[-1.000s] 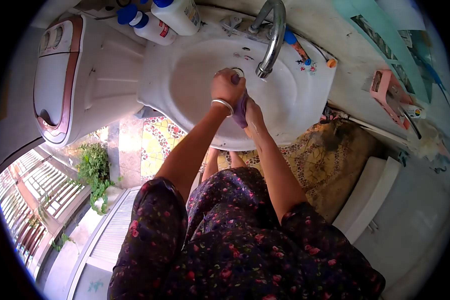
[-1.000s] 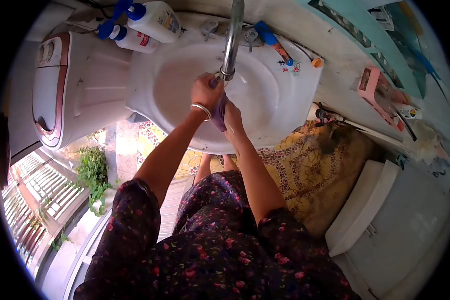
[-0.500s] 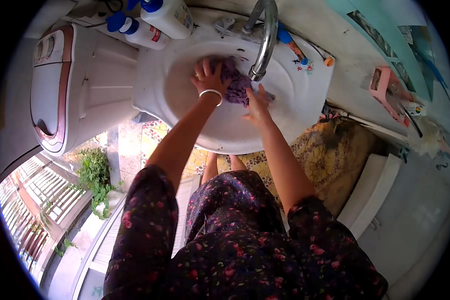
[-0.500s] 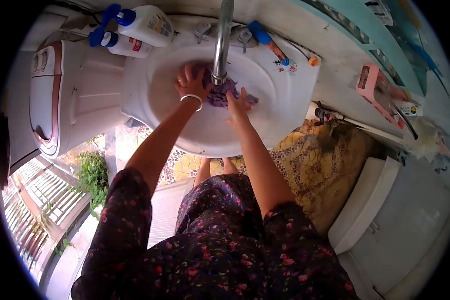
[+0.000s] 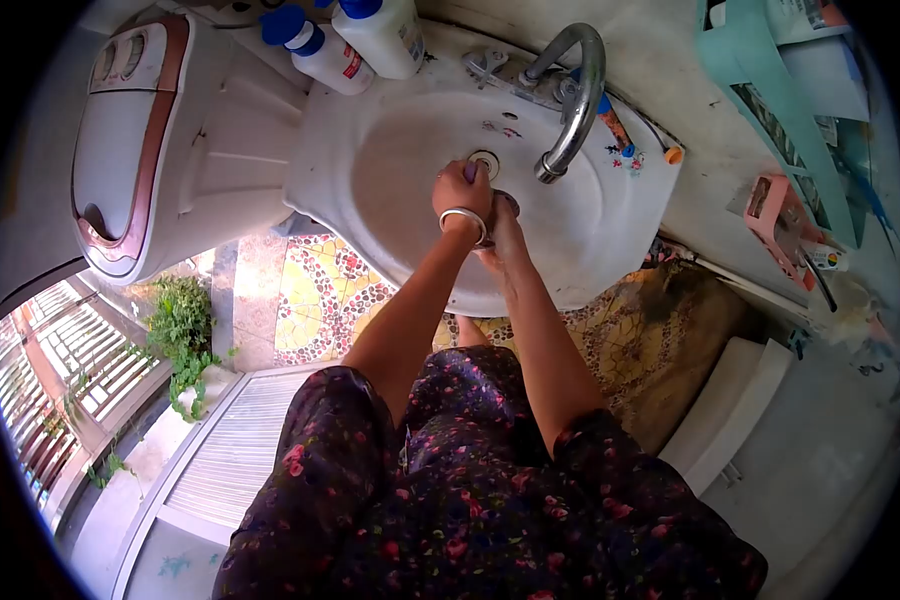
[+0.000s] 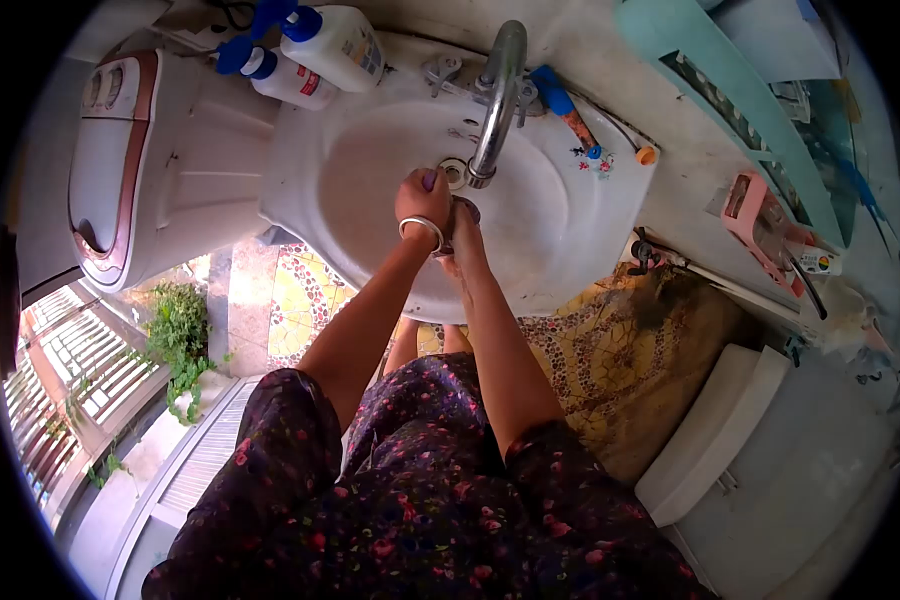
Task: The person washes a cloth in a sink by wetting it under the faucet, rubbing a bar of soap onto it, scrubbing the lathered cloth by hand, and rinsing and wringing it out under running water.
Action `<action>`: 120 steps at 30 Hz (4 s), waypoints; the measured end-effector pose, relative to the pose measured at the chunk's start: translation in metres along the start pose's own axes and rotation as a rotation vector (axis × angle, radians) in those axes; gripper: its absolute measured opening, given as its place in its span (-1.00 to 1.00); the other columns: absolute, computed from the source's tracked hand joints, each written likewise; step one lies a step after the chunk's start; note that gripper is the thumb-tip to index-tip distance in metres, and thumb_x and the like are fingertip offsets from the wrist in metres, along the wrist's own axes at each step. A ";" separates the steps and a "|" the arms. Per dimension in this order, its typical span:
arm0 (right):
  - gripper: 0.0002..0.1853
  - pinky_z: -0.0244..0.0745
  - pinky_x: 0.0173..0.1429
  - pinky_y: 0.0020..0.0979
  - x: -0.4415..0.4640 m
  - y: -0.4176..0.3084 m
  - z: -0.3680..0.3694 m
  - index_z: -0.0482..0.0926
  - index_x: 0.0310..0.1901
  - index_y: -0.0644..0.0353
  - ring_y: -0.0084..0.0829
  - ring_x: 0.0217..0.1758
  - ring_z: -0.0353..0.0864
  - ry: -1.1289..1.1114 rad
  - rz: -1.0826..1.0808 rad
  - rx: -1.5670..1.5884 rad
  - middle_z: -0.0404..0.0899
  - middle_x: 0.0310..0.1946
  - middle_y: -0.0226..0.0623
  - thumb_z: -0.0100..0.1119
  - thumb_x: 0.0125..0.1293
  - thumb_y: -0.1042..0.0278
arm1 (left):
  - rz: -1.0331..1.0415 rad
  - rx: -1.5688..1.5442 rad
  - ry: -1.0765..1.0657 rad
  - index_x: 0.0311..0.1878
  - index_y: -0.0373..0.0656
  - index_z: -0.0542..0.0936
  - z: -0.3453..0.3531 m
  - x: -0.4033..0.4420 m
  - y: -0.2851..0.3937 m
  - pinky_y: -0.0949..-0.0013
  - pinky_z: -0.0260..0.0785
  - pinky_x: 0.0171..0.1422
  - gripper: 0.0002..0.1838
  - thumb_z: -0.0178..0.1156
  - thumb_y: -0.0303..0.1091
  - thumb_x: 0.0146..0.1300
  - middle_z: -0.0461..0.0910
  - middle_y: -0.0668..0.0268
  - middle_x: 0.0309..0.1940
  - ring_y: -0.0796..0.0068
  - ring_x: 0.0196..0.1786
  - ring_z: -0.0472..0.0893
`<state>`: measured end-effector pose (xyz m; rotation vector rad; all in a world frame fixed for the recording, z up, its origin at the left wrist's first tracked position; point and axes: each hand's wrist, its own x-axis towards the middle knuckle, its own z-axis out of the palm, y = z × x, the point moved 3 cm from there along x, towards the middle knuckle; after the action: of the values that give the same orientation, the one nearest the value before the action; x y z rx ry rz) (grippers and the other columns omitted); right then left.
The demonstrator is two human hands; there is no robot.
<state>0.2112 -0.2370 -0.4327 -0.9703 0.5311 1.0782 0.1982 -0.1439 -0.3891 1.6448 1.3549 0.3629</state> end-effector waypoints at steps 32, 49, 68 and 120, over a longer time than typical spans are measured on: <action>-0.38 0.11 0.34 0.03 -0.019 -0.058 -0.021 0.09 0.32 -0.07 0.00 0.33 0.12 0.284 0.015 -0.430 0.12 0.32 -0.26 0.01 0.30 -0.05 | 0.684 0.923 0.243 -0.03 0.06 0.55 0.005 0.037 -0.010 -0.14 0.12 0.21 -0.51 0.19 0.15 0.06 0.39 0.26 0.18 -0.10 0.20 0.33; -0.67 0.50 -0.02 -0.40 -0.017 -0.016 0.014 0.40 -0.01 0.19 -0.43 -0.11 0.53 0.017 -0.085 -0.048 0.50 -0.17 -0.30 -0.23 0.43 0.13 | 0.298 0.144 0.120 -0.47 -0.21 0.58 -0.001 -0.001 0.016 0.11 0.27 -0.01 -0.80 0.24 -0.25 -0.02 0.54 0.15 -0.41 0.08 -0.20 0.45; -0.16 0.23 0.26 -0.09 -0.017 -0.099 -0.004 0.18 0.25 0.31 0.14 0.26 0.16 0.287 -0.629 -1.326 0.06 0.22 0.39 0.29 0.07 -0.06 | -0.077 0.460 -0.235 0.07 -0.12 0.45 -0.022 0.024 -0.035 0.13 0.32 0.17 -0.38 0.21 0.11 0.04 0.43 -0.13 -0.03 -0.16 0.02 0.48; -0.56 0.45 0.01 -0.35 -0.015 -0.013 -0.009 0.37 0.09 0.10 -0.42 -0.04 0.47 -0.085 -0.122 0.068 0.46 -0.13 -0.34 -0.25 0.39 -0.03 | 0.277 0.111 -0.004 -0.35 -0.14 0.61 0.004 -0.047 0.031 0.11 0.37 -0.11 -0.79 0.27 -0.25 -0.04 0.59 0.08 -0.43 -0.02 -0.30 0.54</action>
<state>0.2172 -0.2542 -0.4208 -0.8817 0.4314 0.9817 0.2035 -0.1857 -0.3509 1.9311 1.1626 0.4521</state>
